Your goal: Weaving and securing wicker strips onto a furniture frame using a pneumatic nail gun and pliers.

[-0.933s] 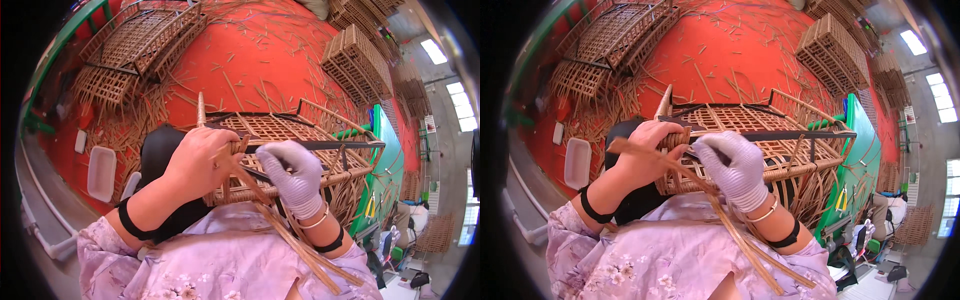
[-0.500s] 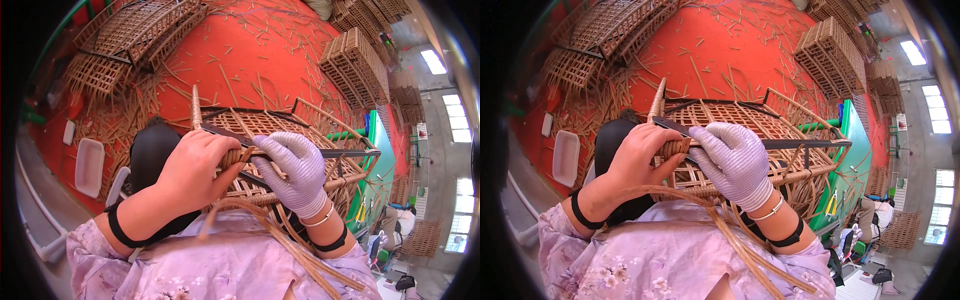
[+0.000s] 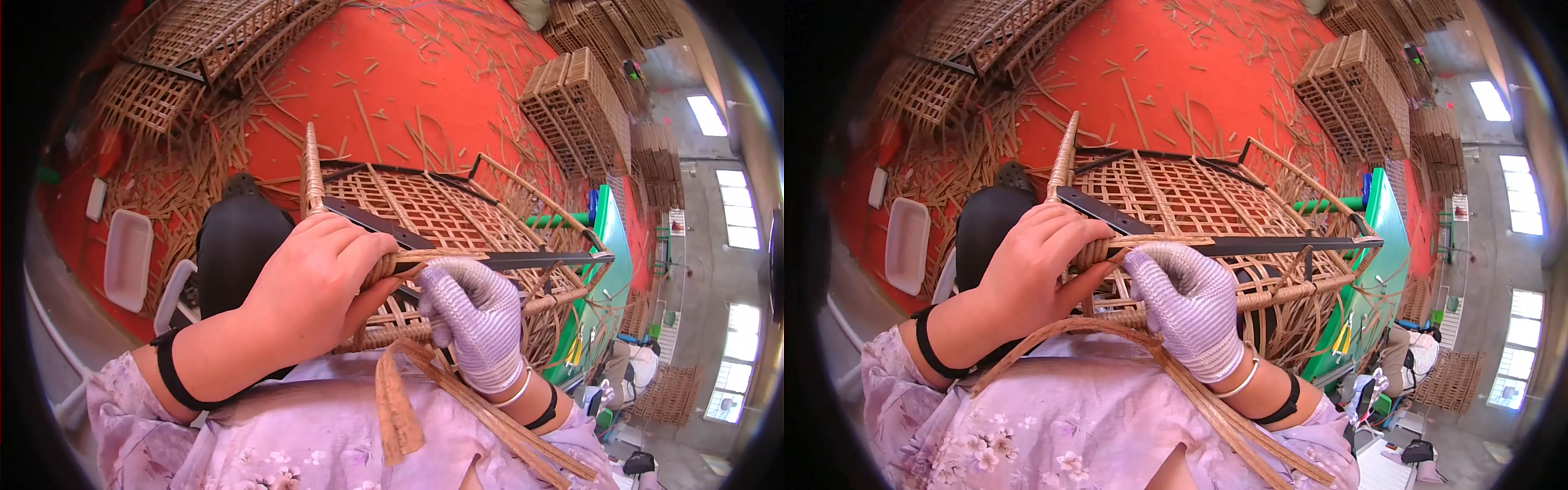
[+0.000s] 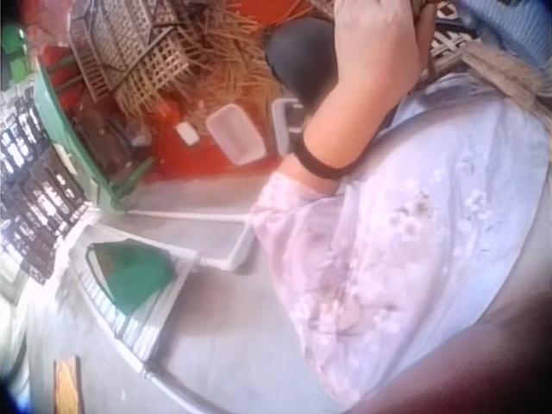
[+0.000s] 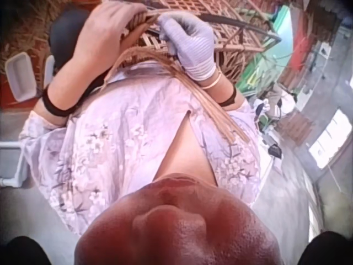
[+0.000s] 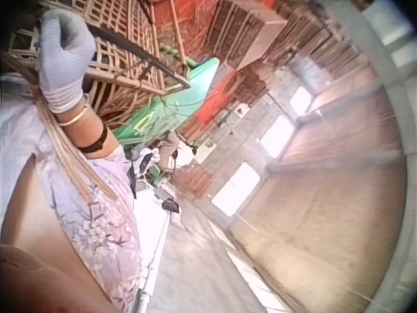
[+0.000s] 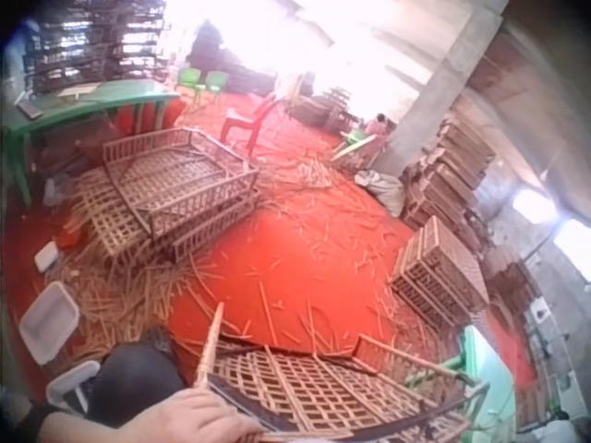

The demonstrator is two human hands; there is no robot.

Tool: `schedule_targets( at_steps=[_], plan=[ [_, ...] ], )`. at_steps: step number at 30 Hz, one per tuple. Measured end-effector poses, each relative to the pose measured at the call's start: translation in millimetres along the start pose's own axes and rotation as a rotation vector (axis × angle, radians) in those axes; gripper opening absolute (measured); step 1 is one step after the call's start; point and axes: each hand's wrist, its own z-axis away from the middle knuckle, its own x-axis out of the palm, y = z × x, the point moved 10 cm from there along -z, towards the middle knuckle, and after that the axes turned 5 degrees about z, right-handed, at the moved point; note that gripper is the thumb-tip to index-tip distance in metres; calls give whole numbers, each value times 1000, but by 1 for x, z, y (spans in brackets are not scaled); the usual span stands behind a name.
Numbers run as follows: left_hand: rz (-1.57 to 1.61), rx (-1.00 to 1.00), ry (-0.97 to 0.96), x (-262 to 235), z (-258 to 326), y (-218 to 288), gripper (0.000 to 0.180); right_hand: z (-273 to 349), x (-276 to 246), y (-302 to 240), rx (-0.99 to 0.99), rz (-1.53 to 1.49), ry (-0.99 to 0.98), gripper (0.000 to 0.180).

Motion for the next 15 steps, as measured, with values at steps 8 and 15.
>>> schedule_targets(
  at_steps=[8,15],
  plan=[
    [23,37,20,-1,-2,2,33,0,-6,-16,-402,181,220,7],
    [43,44,30,-1,0,1,32,35,8,-65,-1110,693,263,30]
  ],
)
